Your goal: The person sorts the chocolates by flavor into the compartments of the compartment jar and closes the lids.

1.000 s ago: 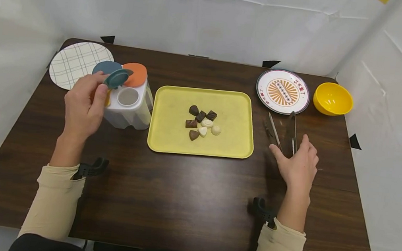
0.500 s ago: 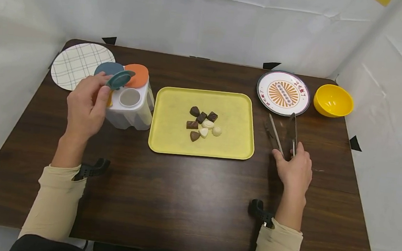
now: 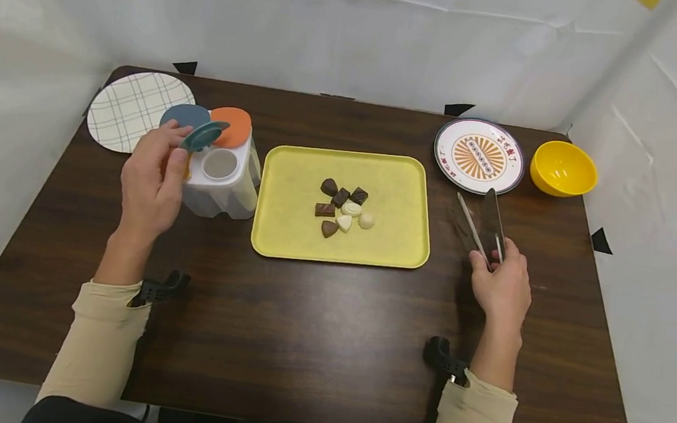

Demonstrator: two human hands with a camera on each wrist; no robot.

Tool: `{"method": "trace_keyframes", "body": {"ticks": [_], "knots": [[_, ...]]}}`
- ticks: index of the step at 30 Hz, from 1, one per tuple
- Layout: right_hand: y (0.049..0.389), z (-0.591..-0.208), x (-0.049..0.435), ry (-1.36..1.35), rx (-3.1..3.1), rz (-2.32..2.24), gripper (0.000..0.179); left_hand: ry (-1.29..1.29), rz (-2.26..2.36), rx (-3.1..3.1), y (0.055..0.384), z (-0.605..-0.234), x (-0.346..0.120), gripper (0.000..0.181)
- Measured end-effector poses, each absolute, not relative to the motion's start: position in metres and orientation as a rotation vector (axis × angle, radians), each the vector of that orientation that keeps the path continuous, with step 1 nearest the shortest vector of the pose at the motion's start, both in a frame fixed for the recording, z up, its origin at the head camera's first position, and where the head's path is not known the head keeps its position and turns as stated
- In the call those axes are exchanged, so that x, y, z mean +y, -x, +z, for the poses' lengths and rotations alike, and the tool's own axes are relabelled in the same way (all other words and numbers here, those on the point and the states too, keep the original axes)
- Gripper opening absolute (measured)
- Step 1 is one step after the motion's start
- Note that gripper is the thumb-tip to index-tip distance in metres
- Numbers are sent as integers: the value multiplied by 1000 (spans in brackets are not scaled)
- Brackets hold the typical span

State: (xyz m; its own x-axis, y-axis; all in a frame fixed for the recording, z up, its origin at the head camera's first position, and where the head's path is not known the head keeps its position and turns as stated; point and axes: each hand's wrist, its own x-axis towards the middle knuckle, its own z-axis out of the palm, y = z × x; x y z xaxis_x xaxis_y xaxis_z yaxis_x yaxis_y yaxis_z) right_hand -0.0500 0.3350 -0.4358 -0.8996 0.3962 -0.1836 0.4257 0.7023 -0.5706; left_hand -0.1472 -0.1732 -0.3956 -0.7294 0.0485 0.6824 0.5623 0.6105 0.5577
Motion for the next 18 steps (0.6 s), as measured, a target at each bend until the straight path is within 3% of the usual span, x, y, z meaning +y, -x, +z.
{"method": "trace_keyframes", "body": {"ticks": [5, 18], "knots": [[52, -426, 331, -574, 2919, -1070, 64, 474, -1044, -2216, 146, -396, -174, 38], [64, -411, 293, 259, 2971, -1022, 53, 476, -1023, -2219, 147, -395, -174, 38]]}}
